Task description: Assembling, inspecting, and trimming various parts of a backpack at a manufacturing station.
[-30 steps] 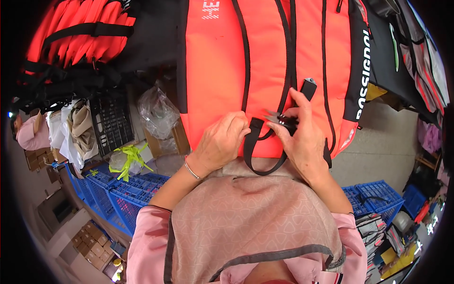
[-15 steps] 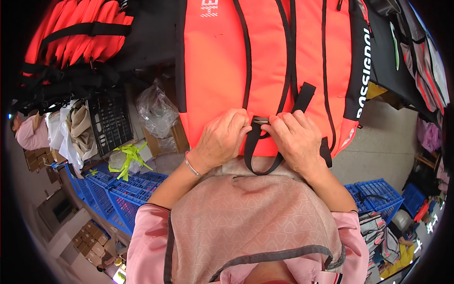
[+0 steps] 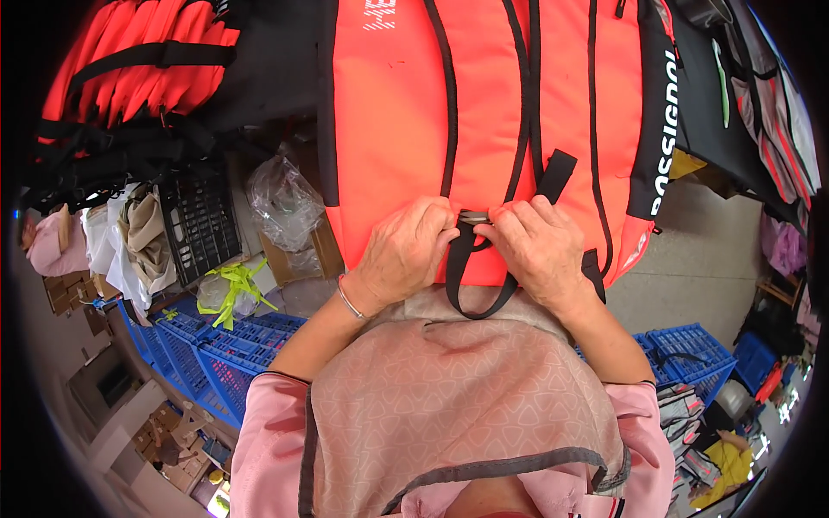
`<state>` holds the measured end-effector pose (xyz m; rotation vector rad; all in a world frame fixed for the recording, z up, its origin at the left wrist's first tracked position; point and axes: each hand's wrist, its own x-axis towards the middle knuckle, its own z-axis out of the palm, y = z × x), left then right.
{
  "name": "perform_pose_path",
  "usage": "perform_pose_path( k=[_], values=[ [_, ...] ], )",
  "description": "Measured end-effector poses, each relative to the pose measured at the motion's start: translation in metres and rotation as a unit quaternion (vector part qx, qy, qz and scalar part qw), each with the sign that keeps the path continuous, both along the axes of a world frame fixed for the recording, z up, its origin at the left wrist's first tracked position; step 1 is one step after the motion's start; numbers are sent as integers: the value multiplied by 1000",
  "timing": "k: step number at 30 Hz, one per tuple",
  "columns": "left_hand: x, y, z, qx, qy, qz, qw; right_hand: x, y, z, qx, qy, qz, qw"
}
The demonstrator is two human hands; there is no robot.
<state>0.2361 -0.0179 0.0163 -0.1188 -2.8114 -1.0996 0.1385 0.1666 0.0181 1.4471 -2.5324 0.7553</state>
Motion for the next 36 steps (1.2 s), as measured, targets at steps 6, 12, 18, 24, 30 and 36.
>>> perform_pose_path(
  k=[6,12,18,24,30,36],
  values=[
    [-2,0,1,-12,-7,-1,1000,4,0,-4,2,23,-20,1000],
    [-2,2,-4,-11,-1,1,1000,10,-1,-11,11,54,-39,998],
    [-2,0,-4,-3,-24,2,1000,6,-3,-13,-8,-5,-43,999],
    [30,-60,32,425,-259,-187,847,-20,20,-2,-122,-386,-201,892],
    [-15,-36,50,-34,-21,-76,996,-33,14,24,-177,-448,-221,848],
    [-63,-27,2,-250,101,-230,935,-13,16,28,-195,-535,-145,809]
  ],
)
